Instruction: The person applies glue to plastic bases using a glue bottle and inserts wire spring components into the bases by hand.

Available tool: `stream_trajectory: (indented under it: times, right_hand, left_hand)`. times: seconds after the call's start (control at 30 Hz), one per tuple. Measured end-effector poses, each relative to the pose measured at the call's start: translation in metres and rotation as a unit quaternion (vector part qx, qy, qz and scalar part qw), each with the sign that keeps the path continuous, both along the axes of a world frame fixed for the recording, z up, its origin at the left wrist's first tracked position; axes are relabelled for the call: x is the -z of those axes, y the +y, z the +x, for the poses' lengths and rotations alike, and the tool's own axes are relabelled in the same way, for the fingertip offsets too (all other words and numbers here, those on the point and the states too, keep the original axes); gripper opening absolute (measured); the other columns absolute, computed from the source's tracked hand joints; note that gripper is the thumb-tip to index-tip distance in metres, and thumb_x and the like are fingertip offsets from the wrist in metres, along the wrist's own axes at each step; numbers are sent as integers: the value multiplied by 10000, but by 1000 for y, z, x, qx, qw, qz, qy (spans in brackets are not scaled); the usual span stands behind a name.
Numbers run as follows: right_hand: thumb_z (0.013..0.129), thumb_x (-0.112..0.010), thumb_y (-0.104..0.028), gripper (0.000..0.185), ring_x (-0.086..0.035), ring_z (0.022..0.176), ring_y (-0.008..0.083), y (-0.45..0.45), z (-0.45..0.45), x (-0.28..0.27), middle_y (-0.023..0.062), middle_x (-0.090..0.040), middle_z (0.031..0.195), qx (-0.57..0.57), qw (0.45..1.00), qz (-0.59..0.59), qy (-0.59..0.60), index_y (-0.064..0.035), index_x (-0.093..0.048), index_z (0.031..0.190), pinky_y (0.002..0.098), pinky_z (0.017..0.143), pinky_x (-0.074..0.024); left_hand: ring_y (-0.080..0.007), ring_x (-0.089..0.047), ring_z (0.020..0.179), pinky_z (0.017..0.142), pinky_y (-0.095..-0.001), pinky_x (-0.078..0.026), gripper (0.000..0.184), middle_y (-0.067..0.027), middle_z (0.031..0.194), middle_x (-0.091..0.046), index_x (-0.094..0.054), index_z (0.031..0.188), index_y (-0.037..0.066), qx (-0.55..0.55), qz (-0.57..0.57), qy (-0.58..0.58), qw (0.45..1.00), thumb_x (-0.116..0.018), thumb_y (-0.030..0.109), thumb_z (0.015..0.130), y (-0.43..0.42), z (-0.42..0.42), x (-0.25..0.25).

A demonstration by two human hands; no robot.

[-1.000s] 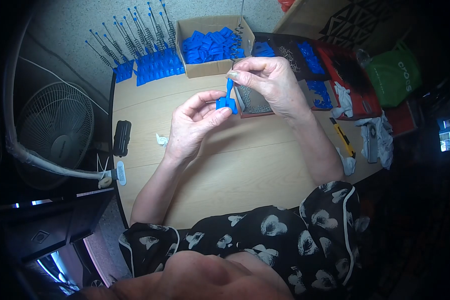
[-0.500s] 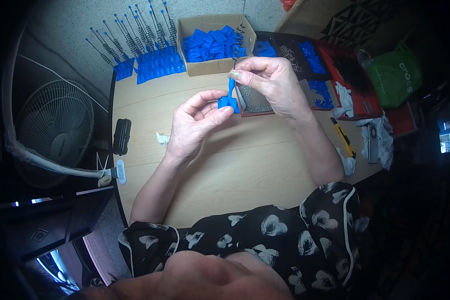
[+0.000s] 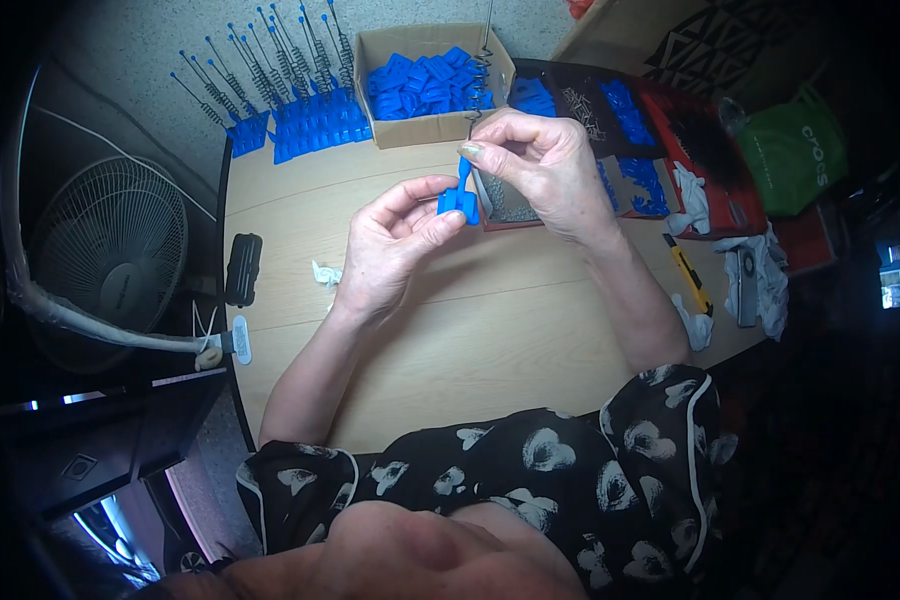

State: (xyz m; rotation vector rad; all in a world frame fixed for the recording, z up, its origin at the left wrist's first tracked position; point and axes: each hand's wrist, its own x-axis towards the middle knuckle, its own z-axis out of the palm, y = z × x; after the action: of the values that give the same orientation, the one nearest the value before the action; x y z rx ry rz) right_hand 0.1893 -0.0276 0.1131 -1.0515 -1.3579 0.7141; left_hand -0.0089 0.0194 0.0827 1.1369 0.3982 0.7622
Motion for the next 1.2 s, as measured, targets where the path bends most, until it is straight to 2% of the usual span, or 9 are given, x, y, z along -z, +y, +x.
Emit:
stream_trajectory:
  times: [0.4, 0.6, 0.63, 0.7, 0.8, 0.93, 1.03, 1.13, 1.2]
  right_hand:
    - [879, -717, -21, 59, -654, 889, 139, -21, 0, 19, 77, -699, 900, 65, 983, 23, -168, 35, -721, 900, 292, 822, -519]
    - [865, -743, -55, 98, -665, 900, 162, -31, 0, 48, 75, -698, 919, 47, 978, 16, -203, 35, -711, 885, 305, 830, -520]
    - [864, -745, -59, 102, -664, 905, 167, -35, -2, 52, 75, -696, 926, 49, 981, -3, -186, 34, -709, 887, 308, 831, -519]
    - [863, -747, -66, 111, -662, 915, 176, -43, -7, 60, 76, -691, 939, 54, 986, -44, -150, 33, -705, 890, 314, 834, -516]
    - [855, -748, -57, 103, -662, 924, 196, -45, 3, 91, 77, -684, 949, 56, 977, 22, -206, 28, -702, 890, 321, 838, -512]
    - [839, -747, -35, 86, -655, 929, 219, -47, 11, 113, 80, -680, 946, 70, 964, 48, -253, 22, -703, 886, 334, 837, -502]
    - [828, -749, -26, 85, -647, 927, 225, -52, 17, 120, 80, -680, 941, 71, 962, 48, -258, 20, -702, 882, 342, 824, -498]
    - [819, -754, -24, 90, -642, 921, 228, -49, 24, 132, 79, -681, 938, 74, 958, 66, -268, 19, -701, 876, 345, 809, -498]
    - [812, -759, -25, 95, -640, 915, 231, -41, 23, 139, 81, -680, 934, 70, 963, 73, -252, 19, -700, 871, 348, 798, -498]
  left_hand:
    - [-148, -645, 1117, 1001, -289, -527, 421, -128, 1186, -673, -565, 1289, -53, 52, 15, 12, 998, -725, -4, 903, 0, 6, 38]
    - [-157, -656, 1071, 966, -284, -554, 298, -106, 1166, -651, -639, 1144, -52, 29, -15, 79, 996, -754, -22, 870, -3, 15, 67]
    - [-159, -665, 1048, 941, -276, -565, 207, -89, 1117, -649, -676, 1060, -43, 14, 2, 65, 998, -754, -13, 871, -4, 18, 77]
    - [-164, -664, 1050, 941, -278, -568, 170, -88, 1092, -646, -689, 1029, -37, -12, 49, 72, 996, -750, -8, 874, -7, 20, 89]
    - [-168, -666, 1025, 920, -287, -577, 132, -92, 1068, -643, -712, 974, -25, -61, 119, 96, 986, -764, 5, 857, -16, 25, 102]
    - [-170, -667, 967, 867, -297, -582, 109, -95, 1054, -648, -740, 893, -2, -117, 231, 171, 951, -801, 22, 806, -22, 29, 114]
    - [-162, -653, 978, 839, -290, -578, 123, -88, 1102, -641, -762, 907, 3, -132, 256, 208, 935, -814, 61, 812, -30, 37, 119]
    - [-180, -658, 988, 859, -304, -568, 159, -89, 1071, -656, -768, 916, 9, -192, 365, 236, 880, -828, 90, 793, -29, 45, 132]
    - [-191, -660, 987, 870, -310, -559, 165, -87, 1050, -664, -771, 913, 21, -205, 363, 247, 875, -834, 105, 785, -26, 44, 137]
